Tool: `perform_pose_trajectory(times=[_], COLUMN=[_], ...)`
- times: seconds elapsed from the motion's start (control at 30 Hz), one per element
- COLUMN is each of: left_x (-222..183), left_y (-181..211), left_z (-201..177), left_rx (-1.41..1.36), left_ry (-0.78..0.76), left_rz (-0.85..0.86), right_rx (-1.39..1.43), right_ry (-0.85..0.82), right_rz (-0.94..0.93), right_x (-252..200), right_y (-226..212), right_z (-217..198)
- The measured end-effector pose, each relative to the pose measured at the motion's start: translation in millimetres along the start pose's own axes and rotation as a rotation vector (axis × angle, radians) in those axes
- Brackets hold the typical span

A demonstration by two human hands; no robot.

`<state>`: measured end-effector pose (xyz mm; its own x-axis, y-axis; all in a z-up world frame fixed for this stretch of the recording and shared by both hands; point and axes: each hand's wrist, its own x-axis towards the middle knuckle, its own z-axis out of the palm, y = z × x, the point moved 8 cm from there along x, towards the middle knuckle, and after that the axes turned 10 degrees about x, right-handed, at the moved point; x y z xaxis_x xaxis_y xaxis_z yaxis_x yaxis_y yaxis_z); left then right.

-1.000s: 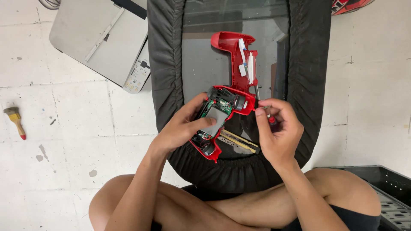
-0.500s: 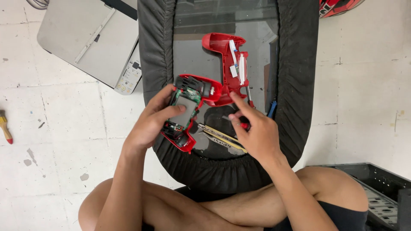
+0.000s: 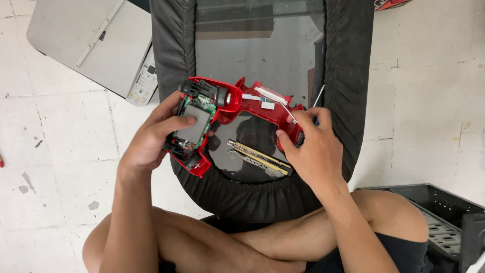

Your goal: Disassembling and reassembling a red game controller to inspect or repair internal components

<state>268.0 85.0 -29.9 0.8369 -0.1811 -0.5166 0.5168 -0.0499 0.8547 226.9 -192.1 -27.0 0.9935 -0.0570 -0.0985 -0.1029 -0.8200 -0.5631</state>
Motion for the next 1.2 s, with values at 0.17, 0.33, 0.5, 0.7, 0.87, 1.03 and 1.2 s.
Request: perform_pose_trajectory(times=[0.17, 0.33, 0.5, 0.7, 0.87, 1.03, 1.2], left_x=[-5.0, -0.7, 2.2, -1.4, 5.1, 7.1, 2.3], left_y=[4.1, 6.1, -0.1, -2.4, -11.6, -16.6, -9.6], left_z=[3.7, 9.2, 2.6, 4.5, 2.9, 1.0, 1.9], left_rx=[-0.074, -0.088, -0.076, -0.080, -0.039, -0.029, -0.050], left_ry=[-0.009, -0.002, 0.005, 0.035, 0.022, 0.030, 0.026], left_rz=[0.017, 0.001, 0.006, -0.055, -0.064, -0.069, -0.059], right_rx=[0.045, -0.063, -0.007, 0.004, 0.018, 0.162, 0.318], right_ry=[0.091, 0.094, -0.054, -0.101, -0.113, -0.119, 0.088], right_rz=[-0.117, -0.213, -0.106, -0.158, -0.149, -0.099, -0.158], right_x=[4.3, 3.9, 5.1, 2.5, 3.5, 11.4, 17.6], right_y=[-14.6, -28.9, -22.5, -22.7, -20.8, -31.3, 2.0], right_z=[-9.0, 4.2, 11.0, 16.1, 16.4, -5.8, -30.7])
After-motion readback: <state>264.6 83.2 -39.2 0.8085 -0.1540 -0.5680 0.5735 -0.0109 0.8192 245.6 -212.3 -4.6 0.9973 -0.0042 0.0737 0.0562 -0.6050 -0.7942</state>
